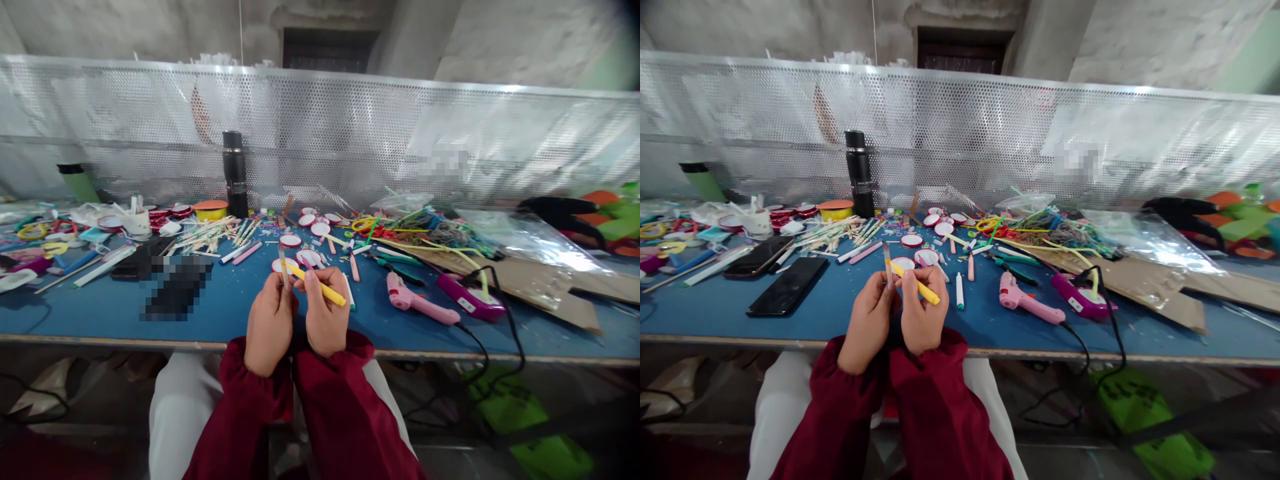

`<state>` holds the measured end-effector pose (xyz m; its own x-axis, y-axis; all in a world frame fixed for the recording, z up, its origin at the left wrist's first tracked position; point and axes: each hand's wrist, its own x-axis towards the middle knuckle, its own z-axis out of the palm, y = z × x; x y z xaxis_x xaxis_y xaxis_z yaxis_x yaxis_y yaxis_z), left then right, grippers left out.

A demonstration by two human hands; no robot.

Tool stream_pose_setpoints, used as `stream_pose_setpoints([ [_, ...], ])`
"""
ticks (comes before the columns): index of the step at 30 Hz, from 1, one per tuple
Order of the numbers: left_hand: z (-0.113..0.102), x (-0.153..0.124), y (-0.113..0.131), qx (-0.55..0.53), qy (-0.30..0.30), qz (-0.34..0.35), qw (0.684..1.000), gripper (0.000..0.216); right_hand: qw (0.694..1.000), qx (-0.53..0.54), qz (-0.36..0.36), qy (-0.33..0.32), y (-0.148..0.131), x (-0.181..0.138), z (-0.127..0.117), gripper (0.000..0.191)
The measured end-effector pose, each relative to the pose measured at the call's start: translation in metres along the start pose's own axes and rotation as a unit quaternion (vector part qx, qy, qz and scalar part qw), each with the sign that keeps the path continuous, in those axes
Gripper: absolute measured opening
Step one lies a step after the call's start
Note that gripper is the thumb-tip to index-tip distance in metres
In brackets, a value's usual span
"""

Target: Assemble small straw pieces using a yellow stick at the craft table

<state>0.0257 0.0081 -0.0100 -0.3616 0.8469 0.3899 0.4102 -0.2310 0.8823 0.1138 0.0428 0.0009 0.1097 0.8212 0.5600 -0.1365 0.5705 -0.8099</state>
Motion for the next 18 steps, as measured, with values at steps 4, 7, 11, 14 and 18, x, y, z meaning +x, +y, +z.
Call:
stream_pose_setpoints([
  [4,-0.0003,-0.0006,0.0011,0.002,-0.005,-0.004,1.0,0.026,1.0,-0.001,-0.002,0.005,-0.0001,0.0005,0.0004,0.027],
  [7,-0.0005,-0.0008,0.0017,0.005,-0.002,-0.006,1.0,0.026,1.0,-0.004,-0.001,0.004,0.0,0.0005,0.0005,0.028],
  [11,-0.0005,-0.0002,0.0018,0.005,0.0,-0.008,1.0,0.029,1.0,-0.002,0.001,0.007,0.0006,0.0004,0.0006,0.029],
  [14,-0.0004,0.0001,0.002,0.006,-0.003,-0.005,1.0,0.028,1.0,0.002,-0.001,0.015,0.0008,0.0006,0.001,0.029],
  [18,-0.0003,-0.0002,0.0015,0.004,-0.006,-0.003,1.0,0.027,1.0,0.003,-0.007,0.022,0.0008,0.0006,0.0013,0.029],
])
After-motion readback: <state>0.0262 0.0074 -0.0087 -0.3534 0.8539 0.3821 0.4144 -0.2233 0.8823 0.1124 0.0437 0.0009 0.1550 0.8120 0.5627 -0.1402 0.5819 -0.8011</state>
